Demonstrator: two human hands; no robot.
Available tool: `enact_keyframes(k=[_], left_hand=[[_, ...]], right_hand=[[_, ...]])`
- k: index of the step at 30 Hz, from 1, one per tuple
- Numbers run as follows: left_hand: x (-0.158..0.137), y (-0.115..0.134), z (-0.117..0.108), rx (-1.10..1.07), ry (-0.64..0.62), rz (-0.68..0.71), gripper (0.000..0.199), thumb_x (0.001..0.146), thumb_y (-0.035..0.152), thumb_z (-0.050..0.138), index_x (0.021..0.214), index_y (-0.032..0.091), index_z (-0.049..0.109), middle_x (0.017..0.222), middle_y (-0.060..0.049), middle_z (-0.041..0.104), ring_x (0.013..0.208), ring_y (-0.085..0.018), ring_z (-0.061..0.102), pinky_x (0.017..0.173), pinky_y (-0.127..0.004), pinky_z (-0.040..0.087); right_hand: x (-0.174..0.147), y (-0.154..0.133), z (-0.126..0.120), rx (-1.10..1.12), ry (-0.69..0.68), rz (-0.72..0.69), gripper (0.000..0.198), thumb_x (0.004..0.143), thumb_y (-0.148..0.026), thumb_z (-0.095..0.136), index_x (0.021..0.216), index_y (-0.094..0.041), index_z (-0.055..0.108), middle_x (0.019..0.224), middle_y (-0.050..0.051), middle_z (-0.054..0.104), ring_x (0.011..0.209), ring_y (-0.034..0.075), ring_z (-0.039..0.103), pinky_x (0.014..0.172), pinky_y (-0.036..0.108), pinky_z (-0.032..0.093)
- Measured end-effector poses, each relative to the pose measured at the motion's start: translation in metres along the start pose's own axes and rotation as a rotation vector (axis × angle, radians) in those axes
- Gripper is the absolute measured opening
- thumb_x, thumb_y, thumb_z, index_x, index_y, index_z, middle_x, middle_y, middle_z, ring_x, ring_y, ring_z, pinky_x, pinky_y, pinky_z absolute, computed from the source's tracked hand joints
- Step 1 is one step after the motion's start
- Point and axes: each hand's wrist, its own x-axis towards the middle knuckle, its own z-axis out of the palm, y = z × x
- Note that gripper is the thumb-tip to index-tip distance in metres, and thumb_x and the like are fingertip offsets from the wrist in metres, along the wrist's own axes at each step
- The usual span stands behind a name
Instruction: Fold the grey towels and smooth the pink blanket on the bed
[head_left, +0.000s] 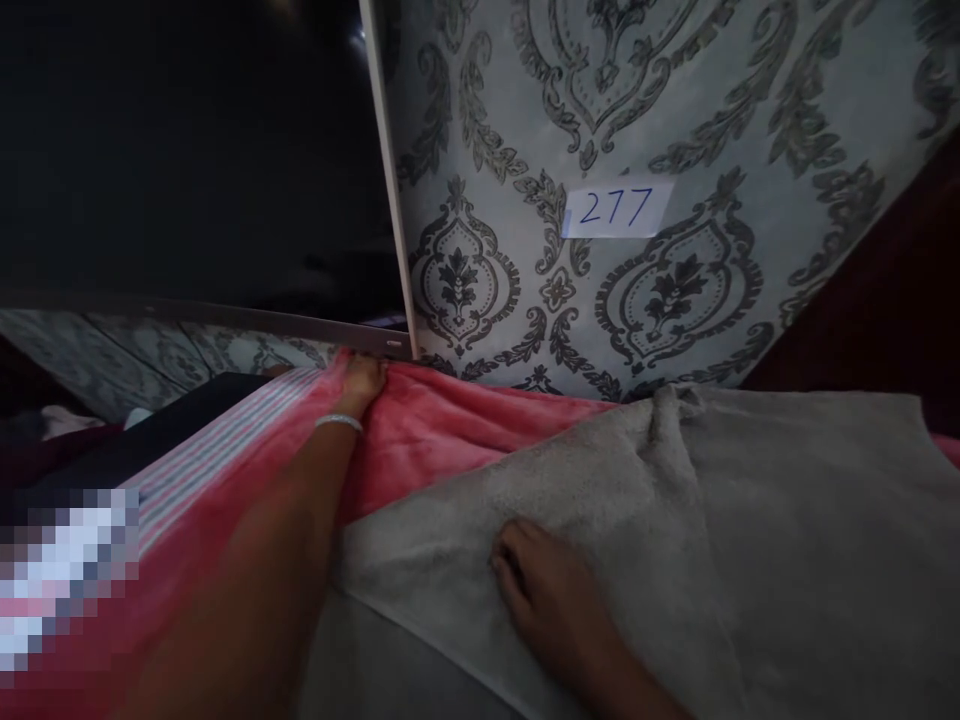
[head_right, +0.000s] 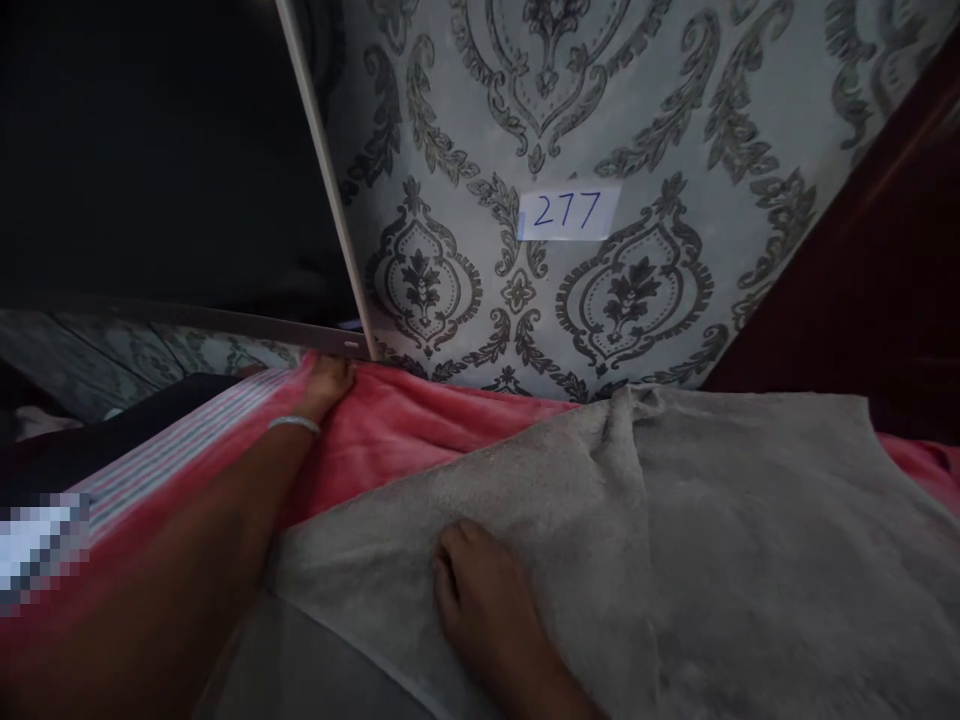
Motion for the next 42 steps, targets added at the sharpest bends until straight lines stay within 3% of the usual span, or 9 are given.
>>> enact_keyframes(k=[5, 10, 17, 20, 23, 26, 33, 37, 42], left_hand=[[-0.011, -0.002, 0.02, 0.061, 0.076, -0.146, 0.063, 0.095, 0.041, 0.041, 0.146, 0.004, 0.045, 0.161, -0.03, 0.03, 0.139, -0.045, 0.042, 0.108, -0.059, 0.038], [-0.018, -0.016, 0.007, 0.061, -0.014, -0.116, 0.061, 0.094, 0.041, 0.043, 0.147, 0.012, 0.048, 0.156, -0.023, 0.042, 0.135, -0.04, 0.049, 0.107, -0.053, 0.04], [-0.027, -0.057, -0.009, 0.147, -0.227, -0.165, 0.065, 0.097, 0.05, 0.031, 0.149, 0.015, 0.047, 0.158, -0.024, 0.041, 0.142, -0.043, 0.04, 0.11, -0.068, 0.031], [-0.026, -0.049, -0.01, 0.163, -0.095, -0.225, 0.062, 0.096, 0.049, 0.033, 0.139, 0.011, 0.059, 0.15, -0.028, 0.049, 0.137, -0.047, 0.044, 0.106, -0.065, 0.036], [-0.027, -0.028, -0.001, 0.156, 0.033, 0.039, 0.058, 0.095, 0.044, 0.036, 0.133, 0.012, 0.065, 0.145, -0.023, 0.056, 0.138, -0.043, 0.044, 0.11, -0.057, 0.036], [-0.027, -0.015, 0.013, 0.138, -0.121, 0.272, 0.061, 0.094, 0.051, 0.038, 0.145, 0.022, 0.057, 0.152, -0.013, 0.054, 0.143, -0.037, 0.041, 0.117, -0.055, 0.03], [-0.019, -0.022, 0.011, 0.116, -0.382, 0.08, 0.078, 0.094, 0.065, 0.032, 0.157, 0.021, 0.038, 0.165, -0.016, 0.031, 0.154, -0.041, 0.023, 0.12, -0.066, 0.017], [-0.06, -0.043, -0.012, 0.069, -0.406, 0.173, 0.077, 0.096, 0.066, 0.031, 0.158, 0.022, 0.037, 0.164, -0.014, 0.035, 0.154, -0.03, 0.027, 0.124, -0.05, 0.021], [-0.149, -0.1, -0.046, 0.12, -0.412, 0.167, 0.064, 0.1, 0.055, 0.03, 0.158, 0.028, 0.036, 0.165, -0.012, 0.034, 0.156, -0.03, 0.022, 0.123, -0.059, 0.017]], right_hand=[[-0.001, 0.003, 0.003, 0.016, 0.018, -0.011, 0.014, 0.096, -0.018, 0.048, 0.084, -0.023, 0.055, 0.086, 0.003, 0.064, 0.077, 0.018, 0.06, 0.069, 0.03, 0.04], [-0.002, 0.004, 0.003, 0.026, 0.027, -0.021, 0.015, 0.096, -0.018, 0.047, 0.084, -0.023, 0.054, 0.084, 0.002, 0.063, 0.074, 0.018, 0.059, 0.067, 0.03, 0.038], [0.002, -0.001, -0.003, 0.0, -0.012, -0.011, 0.013, 0.094, -0.015, 0.049, 0.084, -0.022, 0.054, 0.087, 0.003, 0.063, 0.078, 0.018, 0.06, 0.07, 0.03, 0.038], [0.003, -0.002, -0.004, 0.008, -0.007, -0.009, 0.013, 0.094, -0.014, 0.05, 0.084, -0.022, 0.055, 0.087, 0.002, 0.064, 0.08, 0.018, 0.06, 0.071, 0.03, 0.038], [0.003, -0.001, -0.003, 0.014, -0.005, -0.005, 0.013, 0.092, -0.012, 0.05, 0.084, -0.022, 0.056, 0.088, 0.002, 0.064, 0.079, 0.017, 0.059, 0.071, 0.03, 0.038], [0.003, -0.001, -0.003, 0.012, -0.001, -0.015, 0.013, 0.092, -0.013, 0.05, 0.084, -0.022, 0.056, 0.088, 0.002, 0.064, 0.079, 0.017, 0.058, 0.071, 0.03, 0.037], [0.003, -0.002, -0.006, 0.007, -0.018, -0.008, 0.013, 0.092, -0.013, 0.051, 0.084, -0.021, 0.057, 0.088, 0.002, 0.064, 0.08, 0.017, 0.059, 0.072, 0.029, 0.037], [0.001, 0.002, -0.004, -0.024, 0.005, -0.026, 0.013, 0.094, -0.018, 0.049, 0.084, -0.022, 0.057, 0.088, 0.002, 0.065, 0.08, 0.018, 0.06, 0.073, 0.03, 0.037], [0.002, 0.007, 0.0, -0.039, 0.028, -0.062, 0.015, 0.093, -0.02, 0.047, 0.082, -0.022, 0.057, 0.085, 0.003, 0.066, 0.077, 0.018, 0.061, 0.071, 0.029, 0.038]])
